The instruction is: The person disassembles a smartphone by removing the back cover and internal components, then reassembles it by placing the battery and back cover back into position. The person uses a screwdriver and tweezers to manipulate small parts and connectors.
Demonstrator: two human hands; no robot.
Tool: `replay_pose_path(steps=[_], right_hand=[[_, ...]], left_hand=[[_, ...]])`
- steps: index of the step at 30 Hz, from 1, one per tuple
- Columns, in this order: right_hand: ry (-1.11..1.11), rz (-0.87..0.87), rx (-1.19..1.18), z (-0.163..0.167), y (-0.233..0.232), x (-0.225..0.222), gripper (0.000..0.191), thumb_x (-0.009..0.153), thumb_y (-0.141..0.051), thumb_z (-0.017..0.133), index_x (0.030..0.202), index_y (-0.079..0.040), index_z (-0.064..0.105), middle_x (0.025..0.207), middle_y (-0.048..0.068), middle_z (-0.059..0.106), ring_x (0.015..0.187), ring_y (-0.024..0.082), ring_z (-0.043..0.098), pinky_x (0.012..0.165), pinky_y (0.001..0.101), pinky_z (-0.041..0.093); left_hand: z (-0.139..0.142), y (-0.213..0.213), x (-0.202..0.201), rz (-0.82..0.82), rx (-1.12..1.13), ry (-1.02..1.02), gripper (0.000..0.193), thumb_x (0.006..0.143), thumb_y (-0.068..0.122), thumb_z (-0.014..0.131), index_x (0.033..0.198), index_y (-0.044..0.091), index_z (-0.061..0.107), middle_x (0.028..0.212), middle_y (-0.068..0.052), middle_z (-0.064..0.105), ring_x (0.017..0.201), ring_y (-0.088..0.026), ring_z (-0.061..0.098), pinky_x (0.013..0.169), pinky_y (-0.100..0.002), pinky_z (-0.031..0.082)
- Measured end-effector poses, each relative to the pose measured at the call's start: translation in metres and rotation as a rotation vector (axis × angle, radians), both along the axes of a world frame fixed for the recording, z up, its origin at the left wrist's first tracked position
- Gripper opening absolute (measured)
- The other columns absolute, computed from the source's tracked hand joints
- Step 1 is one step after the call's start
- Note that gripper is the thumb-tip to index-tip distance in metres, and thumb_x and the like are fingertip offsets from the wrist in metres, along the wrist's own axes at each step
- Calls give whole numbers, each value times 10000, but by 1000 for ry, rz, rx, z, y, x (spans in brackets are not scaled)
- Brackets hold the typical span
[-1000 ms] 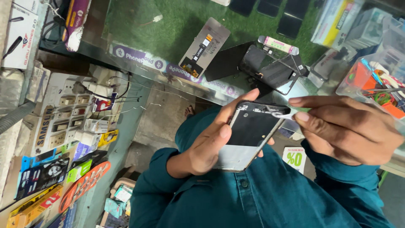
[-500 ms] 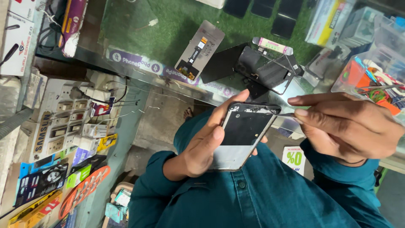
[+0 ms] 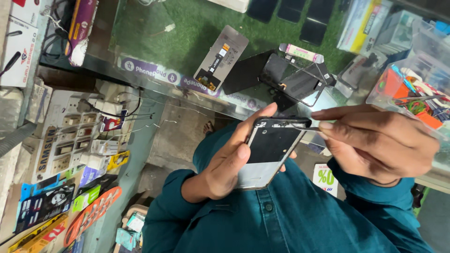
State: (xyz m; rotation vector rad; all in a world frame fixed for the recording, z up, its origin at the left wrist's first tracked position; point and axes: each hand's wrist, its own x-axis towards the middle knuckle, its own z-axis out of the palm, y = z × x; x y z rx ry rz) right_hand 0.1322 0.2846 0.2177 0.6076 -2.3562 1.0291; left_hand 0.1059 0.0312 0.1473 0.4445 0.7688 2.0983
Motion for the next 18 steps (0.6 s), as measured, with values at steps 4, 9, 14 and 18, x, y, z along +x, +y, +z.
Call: replay_pose_path(steps=[4, 9, 14, 18], right_hand=[[-52, 2, 6, 4, 3, 2, 93, 888, 77, 750, 969, 76, 705, 900, 191, 688, 923, 360, 778, 728, 351, 648], [-17, 76, 46, 5, 6, -4, 125, 834, 81, 767, 941, 90, 703, 857, 198, 689, 877, 367, 775, 695, 358, 633], [-42, 36, -1, 2, 2, -3, 141, 848, 63, 787, 951, 64, 690, 870, 183, 684, 920, 369, 775, 744, 386, 647], [-102, 23, -24, 4, 3, 2, 142, 865, 35, 781, 987, 54, 709, 923, 187, 691, 918, 335, 771, 695, 327, 624]], left_hand=[[1, 0, -1, 5, 1, 30, 812, 1159, 486, 425, 1738, 28, 89, 1378, -251, 597, 1141, -239, 652, 1016, -363, 543], [1, 4, 0, -23, 3, 15, 810, 1149, 486, 435, 1720, 25, 93, 1432, -222, 555, 1202, -229, 628, 1027, -359, 539], [3, 4, 1, -19, 7, -20, 831, 1141, 493, 439, 1735, 34, 86, 1460, -209, 535, 1204, -227, 628, 1025, -357, 540], [4, 3, 2, -26, -2, 23, 816, 1156, 488, 431, 1740, 28, 94, 1419, -225, 558, 1160, -228, 640, 1011, -353, 541]])
